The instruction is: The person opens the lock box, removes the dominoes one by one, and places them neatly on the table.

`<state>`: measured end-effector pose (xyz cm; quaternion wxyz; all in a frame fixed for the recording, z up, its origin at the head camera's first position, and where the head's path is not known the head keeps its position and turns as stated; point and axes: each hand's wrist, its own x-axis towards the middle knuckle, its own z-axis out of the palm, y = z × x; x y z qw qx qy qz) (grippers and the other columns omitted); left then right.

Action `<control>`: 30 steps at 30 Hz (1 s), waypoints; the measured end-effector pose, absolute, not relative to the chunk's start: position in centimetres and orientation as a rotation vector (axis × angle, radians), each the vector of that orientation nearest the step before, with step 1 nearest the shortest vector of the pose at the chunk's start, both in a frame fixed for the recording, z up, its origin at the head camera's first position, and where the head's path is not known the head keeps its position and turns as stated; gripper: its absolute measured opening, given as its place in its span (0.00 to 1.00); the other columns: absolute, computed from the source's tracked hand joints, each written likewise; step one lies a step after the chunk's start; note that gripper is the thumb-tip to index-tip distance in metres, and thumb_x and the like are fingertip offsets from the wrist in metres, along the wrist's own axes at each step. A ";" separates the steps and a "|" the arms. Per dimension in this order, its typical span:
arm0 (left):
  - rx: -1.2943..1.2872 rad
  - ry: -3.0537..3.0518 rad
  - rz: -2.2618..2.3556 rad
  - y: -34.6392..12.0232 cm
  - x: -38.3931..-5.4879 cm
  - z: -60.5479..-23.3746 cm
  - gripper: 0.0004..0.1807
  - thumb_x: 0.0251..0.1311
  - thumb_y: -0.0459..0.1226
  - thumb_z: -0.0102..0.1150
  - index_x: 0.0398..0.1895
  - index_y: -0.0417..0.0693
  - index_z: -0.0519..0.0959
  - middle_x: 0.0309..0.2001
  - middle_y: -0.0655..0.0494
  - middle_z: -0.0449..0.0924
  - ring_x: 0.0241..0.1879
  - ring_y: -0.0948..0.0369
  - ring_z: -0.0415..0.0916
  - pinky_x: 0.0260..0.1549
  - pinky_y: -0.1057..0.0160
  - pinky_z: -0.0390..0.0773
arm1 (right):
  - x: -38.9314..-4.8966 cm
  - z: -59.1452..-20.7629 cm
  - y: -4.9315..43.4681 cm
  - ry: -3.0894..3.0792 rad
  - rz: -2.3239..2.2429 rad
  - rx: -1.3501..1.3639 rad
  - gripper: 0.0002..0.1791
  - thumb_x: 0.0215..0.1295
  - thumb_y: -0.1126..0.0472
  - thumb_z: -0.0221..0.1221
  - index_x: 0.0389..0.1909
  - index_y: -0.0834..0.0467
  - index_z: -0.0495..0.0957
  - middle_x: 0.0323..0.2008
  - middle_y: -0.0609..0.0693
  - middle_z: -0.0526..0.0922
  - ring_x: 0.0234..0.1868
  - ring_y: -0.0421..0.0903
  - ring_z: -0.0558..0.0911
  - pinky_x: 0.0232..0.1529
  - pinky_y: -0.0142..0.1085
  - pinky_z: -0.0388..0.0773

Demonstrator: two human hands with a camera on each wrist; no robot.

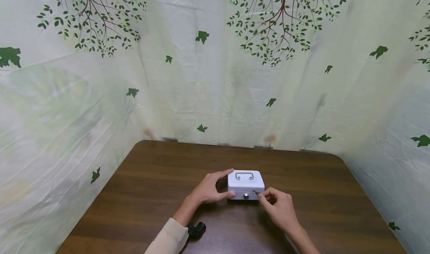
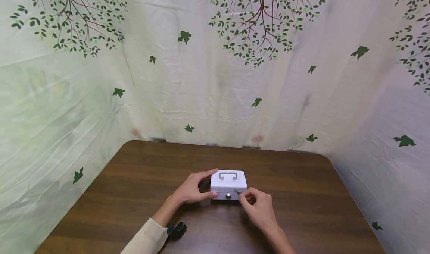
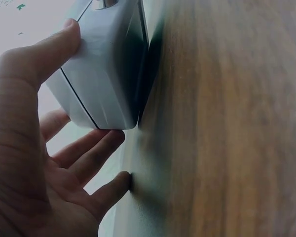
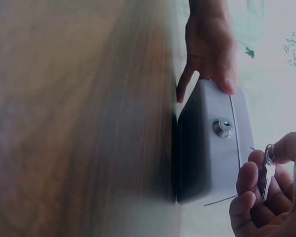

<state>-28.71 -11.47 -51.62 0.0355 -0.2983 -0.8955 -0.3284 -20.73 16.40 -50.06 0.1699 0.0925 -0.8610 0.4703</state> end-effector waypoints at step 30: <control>-0.756 -2.787 -1.163 -10.7 -28.5 -51.5 0.44 0.60 0.66 0.62 0.77 0.59 0.68 0.70 0.55 0.76 0.65 0.57 0.77 0.66 0.46 0.74 | -20.9 -50.1 15.3 -2.468 1.261 0.333 0.15 0.57 0.66 0.71 0.21 0.43 0.81 0.15 0.31 0.78 0.18 0.32 0.73 0.22 0.29 0.72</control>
